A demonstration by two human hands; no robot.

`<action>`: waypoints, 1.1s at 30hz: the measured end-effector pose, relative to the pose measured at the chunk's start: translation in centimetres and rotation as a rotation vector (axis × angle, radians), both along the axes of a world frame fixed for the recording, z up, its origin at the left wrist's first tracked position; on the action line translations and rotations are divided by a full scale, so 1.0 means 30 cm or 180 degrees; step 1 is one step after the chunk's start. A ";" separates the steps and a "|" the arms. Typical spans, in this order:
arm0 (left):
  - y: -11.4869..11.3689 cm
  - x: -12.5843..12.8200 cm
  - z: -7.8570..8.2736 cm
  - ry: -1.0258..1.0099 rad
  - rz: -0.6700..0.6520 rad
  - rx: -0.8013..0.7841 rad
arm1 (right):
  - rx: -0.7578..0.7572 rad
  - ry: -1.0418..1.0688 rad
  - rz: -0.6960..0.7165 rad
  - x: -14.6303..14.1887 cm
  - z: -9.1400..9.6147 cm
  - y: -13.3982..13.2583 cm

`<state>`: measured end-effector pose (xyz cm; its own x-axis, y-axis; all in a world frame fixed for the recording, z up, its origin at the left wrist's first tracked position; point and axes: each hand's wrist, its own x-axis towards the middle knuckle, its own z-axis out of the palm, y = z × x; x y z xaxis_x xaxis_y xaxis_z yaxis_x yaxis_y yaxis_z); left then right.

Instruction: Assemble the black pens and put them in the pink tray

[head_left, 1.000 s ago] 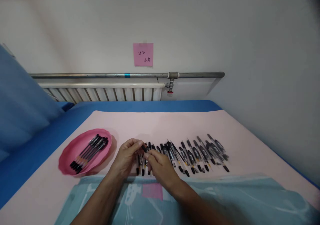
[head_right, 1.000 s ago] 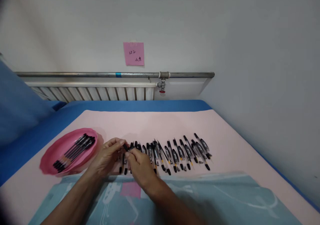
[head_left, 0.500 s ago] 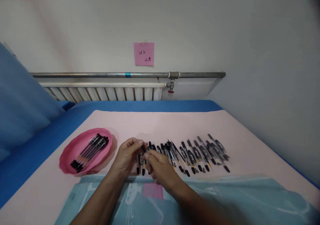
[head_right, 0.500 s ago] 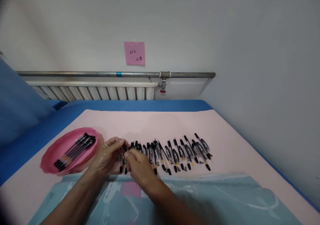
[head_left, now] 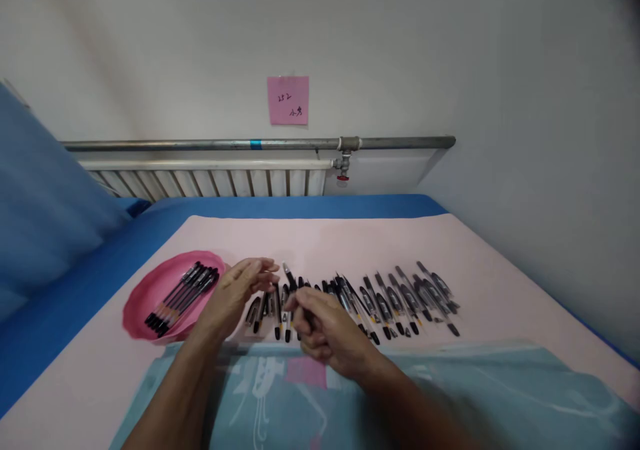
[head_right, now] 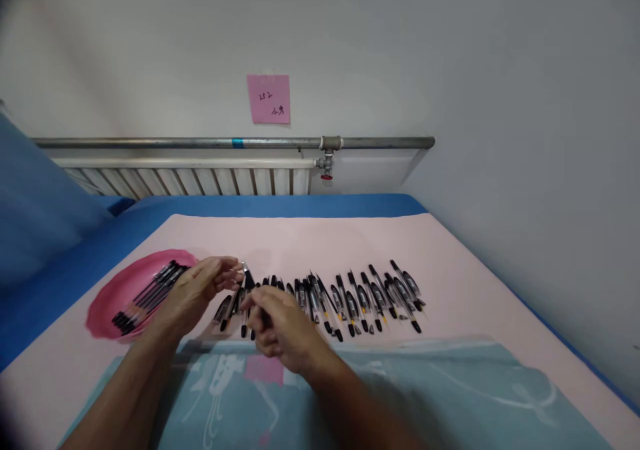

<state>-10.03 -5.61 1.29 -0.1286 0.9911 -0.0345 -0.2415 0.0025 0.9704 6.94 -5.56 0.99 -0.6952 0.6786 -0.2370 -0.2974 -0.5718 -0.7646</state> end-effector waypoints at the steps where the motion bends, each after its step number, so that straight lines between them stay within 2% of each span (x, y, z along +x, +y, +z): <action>1: 0.005 -0.016 -0.009 0.0419 0.0054 -0.0103 | 0.0005 -0.0061 -0.0135 0.006 -0.002 0.007; 5: 0.023 -0.048 -0.063 0.2341 0.0172 -0.0632 | 0.0028 -0.0245 -0.0417 0.024 -0.002 0.020; 8: 0.026 -0.047 -0.096 0.3211 0.0234 -0.0794 | 0.0105 -0.0338 -0.0413 0.022 0.004 0.012; 12: 0.020 -0.050 -0.111 0.3531 0.0256 -0.0837 | 0.0178 -0.0426 -0.0363 0.015 0.011 0.000; 18: 0.009 -0.076 -0.131 0.3533 0.0181 -0.0902 | 0.0207 -0.0602 -0.0364 0.011 0.003 0.003; 22: -0.001 -0.077 -0.122 0.3659 0.0097 -0.0892 | 0.0320 -0.0833 -0.0330 0.003 -0.014 0.004; 25: 0.004 -0.069 -0.092 0.3413 0.0445 -0.0774 | 0.0515 -0.1088 -0.0314 -0.005 -0.028 0.001; 27: 0.010 -0.060 -0.066 0.2961 0.0671 -0.0640 | 0.0706 -0.1309 -0.0280 -0.011 -0.040 -0.004; 29: 0.013 -0.050 -0.042 0.2076 0.0670 -0.0543 | 0.0988 -0.1489 -0.0239 -0.016 -0.057 -0.009; 33: 0.013 -0.032 -0.017 -0.0127 0.0304 -0.0703 | 0.1533 -0.1670 -0.0231 -0.024 -0.096 -0.017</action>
<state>-10.98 -5.22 0.79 -0.2157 0.9423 -0.2559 -0.2891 0.1887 0.9385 6.22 -6.07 -1.89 -0.5208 0.8322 -0.1901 0.1543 -0.1273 -0.9798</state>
